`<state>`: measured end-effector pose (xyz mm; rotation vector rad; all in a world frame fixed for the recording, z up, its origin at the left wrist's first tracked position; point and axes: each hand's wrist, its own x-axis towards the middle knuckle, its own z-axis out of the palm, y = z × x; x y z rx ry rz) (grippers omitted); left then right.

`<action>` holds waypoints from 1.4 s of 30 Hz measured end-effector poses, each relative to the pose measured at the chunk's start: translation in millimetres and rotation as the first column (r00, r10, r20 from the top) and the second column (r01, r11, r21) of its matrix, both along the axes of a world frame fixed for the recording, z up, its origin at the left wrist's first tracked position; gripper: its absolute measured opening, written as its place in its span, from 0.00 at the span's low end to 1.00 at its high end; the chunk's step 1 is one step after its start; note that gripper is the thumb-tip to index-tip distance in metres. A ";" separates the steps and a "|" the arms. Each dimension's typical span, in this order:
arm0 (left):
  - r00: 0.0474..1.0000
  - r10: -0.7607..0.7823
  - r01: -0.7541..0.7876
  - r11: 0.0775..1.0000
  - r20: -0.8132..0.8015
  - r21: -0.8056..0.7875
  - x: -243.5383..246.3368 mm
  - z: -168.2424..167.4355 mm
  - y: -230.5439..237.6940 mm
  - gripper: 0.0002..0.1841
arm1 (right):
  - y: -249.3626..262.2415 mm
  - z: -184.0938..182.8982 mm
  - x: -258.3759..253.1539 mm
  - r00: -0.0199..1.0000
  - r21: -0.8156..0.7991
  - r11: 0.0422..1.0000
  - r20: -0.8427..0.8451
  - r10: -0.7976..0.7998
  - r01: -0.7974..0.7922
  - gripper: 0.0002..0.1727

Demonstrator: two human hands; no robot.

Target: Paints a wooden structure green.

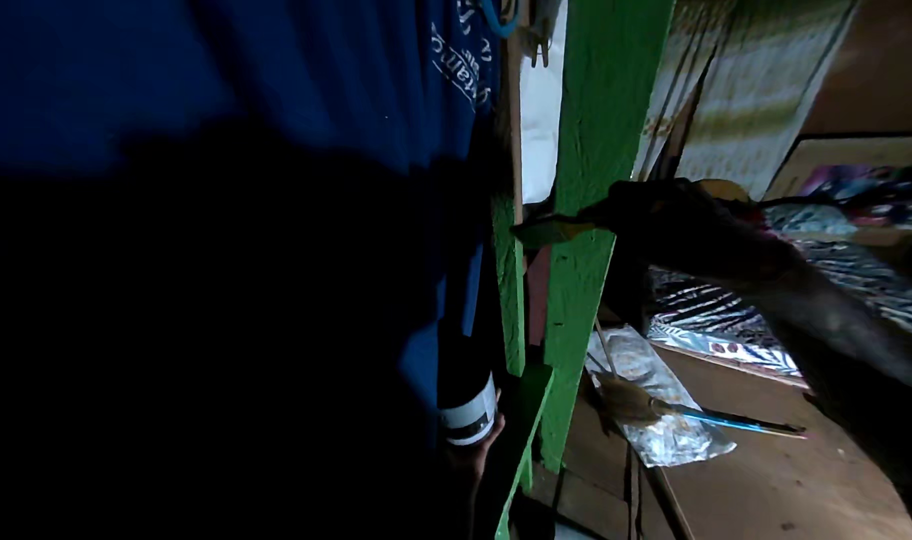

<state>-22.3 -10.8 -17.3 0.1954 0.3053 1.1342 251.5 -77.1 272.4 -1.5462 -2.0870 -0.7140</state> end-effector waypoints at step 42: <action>0.916 -0.260 0.198 0.956 -0.307 -0.218 144.3 -31.2 -94.6 0.40 | -69.5 -121.7 14.5 0.959 -0.794 0.566 -0.077 0.272 -0.225 0.13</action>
